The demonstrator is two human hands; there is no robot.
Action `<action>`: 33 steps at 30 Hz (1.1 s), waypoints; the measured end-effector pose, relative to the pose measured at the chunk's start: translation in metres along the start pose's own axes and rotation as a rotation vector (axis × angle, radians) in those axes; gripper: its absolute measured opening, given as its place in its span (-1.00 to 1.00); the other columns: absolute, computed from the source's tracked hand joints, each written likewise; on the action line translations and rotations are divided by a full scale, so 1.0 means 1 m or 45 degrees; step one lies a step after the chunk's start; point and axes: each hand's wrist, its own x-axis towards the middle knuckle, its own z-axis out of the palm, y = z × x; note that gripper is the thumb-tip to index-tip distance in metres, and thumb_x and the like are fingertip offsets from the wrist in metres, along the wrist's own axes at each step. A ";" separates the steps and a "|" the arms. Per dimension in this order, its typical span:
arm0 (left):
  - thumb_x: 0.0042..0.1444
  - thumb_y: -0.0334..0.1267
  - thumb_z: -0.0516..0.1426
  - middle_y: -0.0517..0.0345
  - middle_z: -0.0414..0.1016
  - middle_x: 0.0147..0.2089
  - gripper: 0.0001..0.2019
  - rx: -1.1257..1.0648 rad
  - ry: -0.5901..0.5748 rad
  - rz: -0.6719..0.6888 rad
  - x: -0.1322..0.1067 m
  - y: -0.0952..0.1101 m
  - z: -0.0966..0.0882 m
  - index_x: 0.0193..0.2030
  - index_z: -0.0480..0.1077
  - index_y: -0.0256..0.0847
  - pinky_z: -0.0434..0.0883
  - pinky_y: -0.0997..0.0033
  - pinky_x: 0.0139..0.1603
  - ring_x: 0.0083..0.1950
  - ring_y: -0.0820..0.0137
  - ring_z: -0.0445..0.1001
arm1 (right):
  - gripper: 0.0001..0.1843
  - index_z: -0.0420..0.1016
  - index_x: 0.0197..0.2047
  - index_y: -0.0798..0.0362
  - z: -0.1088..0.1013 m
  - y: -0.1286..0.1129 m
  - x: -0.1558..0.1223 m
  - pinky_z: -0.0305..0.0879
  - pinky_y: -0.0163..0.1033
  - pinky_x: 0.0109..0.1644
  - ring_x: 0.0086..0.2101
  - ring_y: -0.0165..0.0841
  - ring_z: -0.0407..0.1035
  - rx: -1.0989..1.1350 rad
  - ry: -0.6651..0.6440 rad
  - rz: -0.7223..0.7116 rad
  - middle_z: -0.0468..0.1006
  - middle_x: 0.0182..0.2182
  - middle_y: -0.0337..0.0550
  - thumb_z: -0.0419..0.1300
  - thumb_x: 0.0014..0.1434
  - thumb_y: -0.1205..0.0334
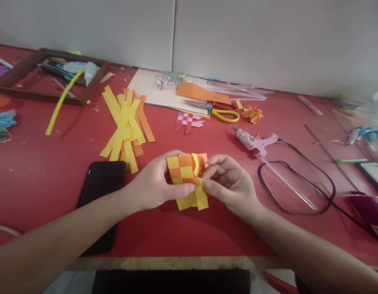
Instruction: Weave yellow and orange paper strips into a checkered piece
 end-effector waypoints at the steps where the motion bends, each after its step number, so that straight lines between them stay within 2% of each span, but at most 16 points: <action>1: -0.02 -0.29 0.32 0.24 0.47 -0.28 -0.66 -0.012 -0.005 -0.005 0.000 0.000 0.000 -0.11 0.36 -0.17 0.44 0.46 -0.24 -0.25 0.40 0.49 | -0.63 0.29 -0.09 -0.01 0.000 0.000 0.000 0.41 -0.38 -0.45 -0.53 -0.50 0.40 0.017 -0.007 0.005 0.51 -0.48 -0.32 0.33 0.12 0.13; 8: 0.01 -0.31 0.31 0.27 0.47 -0.26 -0.69 -0.044 -0.083 0.014 0.000 -0.002 -0.003 -0.11 0.38 -0.15 0.45 0.49 -0.23 -0.25 0.44 0.49 | -0.60 0.33 -0.02 -0.01 0.000 0.001 0.001 0.42 -0.37 -0.40 -0.48 -0.49 0.42 0.102 -0.018 0.015 0.51 -0.45 -0.31 0.35 0.11 0.17; 13: 0.01 -0.27 0.32 0.21 0.52 -0.21 -0.66 -0.001 -0.064 0.007 0.001 -0.003 -0.004 -0.07 0.39 -0.16 0.49 0.41 -0.18 -0.17 0.34 0.54 | -0.57 0.34 0.03 -0.02 -0.002 0.001 0.000 0.42 -0.35 -0.37 -0.46 -0.48 0.41 0.056 0.005 0.006 0.48 -0.45 -0.31 0.33 0.13 0.13; 17: 0.00 -0.25 0.33 0.11 0.57 -0.09 -0.58 0.005 -0.030 -0.021 0.001 -0.003 -0.004 0.02 0.39 -0.17 0.51 0.32 -0.09 -0.04 0.22 0.56 | -0.63 0.35 -0.02 -0.02 -0.004 0.003 0.000 0.41 -0.37 -0.42 -0.49 -0.50 0.37 0.040 0.102 -0.045 0.48 -0.44 -0.31 0.32 0.13 0.16; 22: 0.03 -0.21 0.33 0.04 0.56 0.01 -0.53 -0.027 -0.021 -0.098 0.002 -0.005 -0.004 0.08 0.35 -0.18 0.50 0.21 -0.01 0.03 0.18 0.55 | -0.75 0.34 -0.09 -0.02 -0.004 0.004 -0.001 0.45 -0.36 -0.44 -0.50 -0.50 0.41 0.013 0.193 -0.080 0.50 -0.41 -0.31 0.27 0.18 0.23; 27: 0.03 -0.16 0.33 0.05 0.53 0.06 -0.52 0.145 -0.020 -0.157 0.004 -0.013 -0.007 0.08 0.32 -0.13 0.46 0.11 0.05 0.08 0.14 0.51 | -0.85 0.34 -0.19 -0.02 -0.004 0.003 0.002 0.40 -0.38 -0.58 -0.57 -0.50 0.44 0.063 0.299 -0.096 0.48 -0.36 -0.32 0.25 0.20 0.25; 30: 0.02 -0.13 0.33 0.04 0.52 0.04 -0.49 0.252 -0.029 -0.200 0.003 -0.016 -0.009 0.07 0.28 -0.12 0.44 0.03 0.06 0.08 0.09 0.50 | -0.80 0.35 -0.16 -0.03 -0.010 0.003 0.004 0.42 -0.38 -0.58 -0.58 -0.51 0.44 0.023 0.394 -0.104 0.50 -0.35 -0.32 0.29 0.18 0.25; 33: 0.01 -0.08 0.33 0.06 0.52 0.04 -0.44 0.275 -0.042 -0.217 -0.001 -0.016 -0.010 0.11 0.23 -0.08 0.44 -0.02 0.05 0.07 0.08 0.50 | -0.65 0.34 -0.06 -0.06 -0.018 0.004 0.004 0.43 -0.37 -0.54 -0.57 -0.51 0.42 -0.033 0.495 -0.138 0.55 -0.35 -0.30 0.34 0.12 0.29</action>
